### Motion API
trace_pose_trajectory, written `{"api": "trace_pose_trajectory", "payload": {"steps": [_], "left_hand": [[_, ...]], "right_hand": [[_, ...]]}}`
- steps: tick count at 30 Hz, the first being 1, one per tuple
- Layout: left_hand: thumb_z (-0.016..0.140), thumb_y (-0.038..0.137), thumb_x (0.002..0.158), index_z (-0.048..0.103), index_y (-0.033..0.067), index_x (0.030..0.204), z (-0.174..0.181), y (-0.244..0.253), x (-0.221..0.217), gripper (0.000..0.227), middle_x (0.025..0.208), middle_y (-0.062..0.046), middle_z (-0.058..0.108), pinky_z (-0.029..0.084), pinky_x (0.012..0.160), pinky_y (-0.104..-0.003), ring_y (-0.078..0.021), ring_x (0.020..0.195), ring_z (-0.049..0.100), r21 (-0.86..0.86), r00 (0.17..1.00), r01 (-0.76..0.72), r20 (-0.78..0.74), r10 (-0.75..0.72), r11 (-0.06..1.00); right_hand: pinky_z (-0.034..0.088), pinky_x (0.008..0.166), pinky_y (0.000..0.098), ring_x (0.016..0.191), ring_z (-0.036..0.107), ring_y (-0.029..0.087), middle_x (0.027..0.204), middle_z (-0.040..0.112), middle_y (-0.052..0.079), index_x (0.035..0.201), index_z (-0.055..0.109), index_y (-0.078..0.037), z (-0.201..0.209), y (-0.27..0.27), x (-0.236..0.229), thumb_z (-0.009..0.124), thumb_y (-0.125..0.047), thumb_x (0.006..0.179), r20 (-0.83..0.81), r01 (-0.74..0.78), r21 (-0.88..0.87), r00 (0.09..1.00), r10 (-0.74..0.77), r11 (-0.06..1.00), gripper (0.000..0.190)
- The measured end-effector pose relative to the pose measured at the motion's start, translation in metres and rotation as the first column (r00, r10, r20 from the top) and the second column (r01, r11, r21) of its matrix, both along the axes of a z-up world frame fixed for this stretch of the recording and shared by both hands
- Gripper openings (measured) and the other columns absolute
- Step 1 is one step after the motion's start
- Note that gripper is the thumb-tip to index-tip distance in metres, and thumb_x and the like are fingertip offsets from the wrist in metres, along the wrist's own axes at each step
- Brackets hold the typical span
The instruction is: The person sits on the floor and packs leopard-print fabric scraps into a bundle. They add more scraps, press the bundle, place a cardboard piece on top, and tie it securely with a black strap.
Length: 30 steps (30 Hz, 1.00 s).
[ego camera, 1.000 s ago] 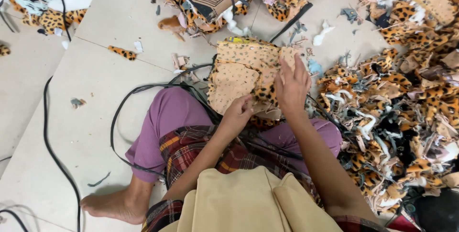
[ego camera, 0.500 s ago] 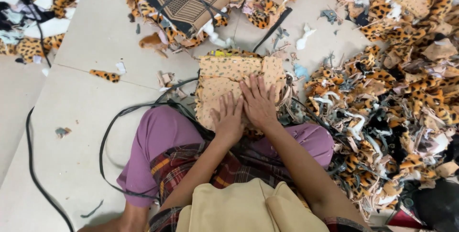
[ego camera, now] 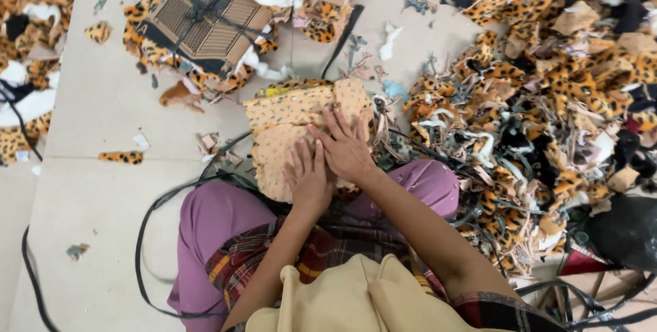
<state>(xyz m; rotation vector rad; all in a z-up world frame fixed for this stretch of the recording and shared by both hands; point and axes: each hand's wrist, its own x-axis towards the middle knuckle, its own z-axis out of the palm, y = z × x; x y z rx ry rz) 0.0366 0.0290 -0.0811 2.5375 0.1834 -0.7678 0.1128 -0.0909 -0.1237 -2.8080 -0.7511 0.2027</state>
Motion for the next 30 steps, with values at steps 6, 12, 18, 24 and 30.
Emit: {"api": "trace_pose_trajectory", "payload": {"steps": [6, 12, 18, 24, 30], "left_hand": [[0.058, 0.03, 0.103, -0.01, 0.018, 0.164, 0.048, -0.056, 0.013, 0.092, 0.169, -0.017, -0.018, -0.007, 0.116, -0.072, -0.0412, 0.153, -0.02, -0.108, 0.981, 0.127, 0.161, -0.108, 0.986], [0.06, 0.023, 0.096, -0.003, 0.0149, 0.165, 0.013, -0.167, 0.055, 0.093, 0.171, -0.015, -0.01, 0.005, 0.118, -0.071, -0.0388, 0.156, -0.008, -0.008, 0.896, 0.381, 0.249, -0.367, 0.924], [0.055, 0.033, 0.103, -0.006, 0.0182, 0.166, -0.045, -0.273, 0.1, 0.089, 0.171, -0.013, -0.013, -0.004, 0.117, -0.071, -0.0361, 0.156, -0.018, -0.128, 0.888, 0.437, 0.217, -0.405, 0.89], [0.048, 0.028, 0.104, -0.001, 0.0195, 0.166, -0.079, -0.315, 0.149, 0.079, 0.169, -0.017, -0.02, -0.01, 0.113, -0.075, -0.0404, 0.154, -0.019, -0.239, 0.867, 0.497, 0.09, -0.49, 0.834], [0.043, 0.025, 0.108, 0.001, 0.0228, 0.166, -0.096, -0.307, 0.181, 0.072, 0.17, -0.016, -0.015, 0.007, 0.114, -0.075, -0.0496, 0.153, -0.013, -0.245, 0.845, 0.509, -0.04, -0.533, 0.825]], "right_hand": [[0.02, 0.118, 0.0685, 0.156, 0.023, 0.033, 0.17, 0.025, 0.009, 0.152, 0.051, -0.034, 0.026, -0.065, -0.003, 0.044, -0.035, 0.107, 0.332, 0.117, 0.196, 0.926, -0.178, 0.974, 0.045], [0.017, 0.117, 0.0695, 0.158, 0.016, 0.032, 0.171, 0.02, 0.011, 0.156, 0.044, -0.033, 0.027, -0.183, 0.003, 0.045, -0.033, 0.108, 0.312, 0.369, 0.13, 0.866, -0.391, 0.92, 0.048], [0.014, 0.121, 0.0677, 0.159, 0.008, 0.031, 0.172, 0.014, 0.009, 0.16, 0.033, -0.038, 0.024, -0.272, 0.033, 0.042, -0.035, 0.104, 0.039, 0.611, -0.102, 0.791, -0.611, 0.785, 0.056], [0.021, 0.122, 0.063, 0.159, 0.007, 0.03, 0.172, 0.011, 0.01, 0.16, 0.028, -0.038, -0.019, -0.337, 0.093, 0.041, -0.04, 0.107, -0.032, 0.666, -0.21, 0.728, -0.685, 0.716, 0.055], [0.047, 0.105, 0.0578, 0.146, 0.038, 0.037, 0.17, 0.017, 0.015, 0.162, 0.027, -0.036, -0.033, -0.366, 0.153, 0.057, -0.029, 0.103, 0.108, 0.723, -0.243, 0.683, -0.722, 0.647, 0.067]]}}
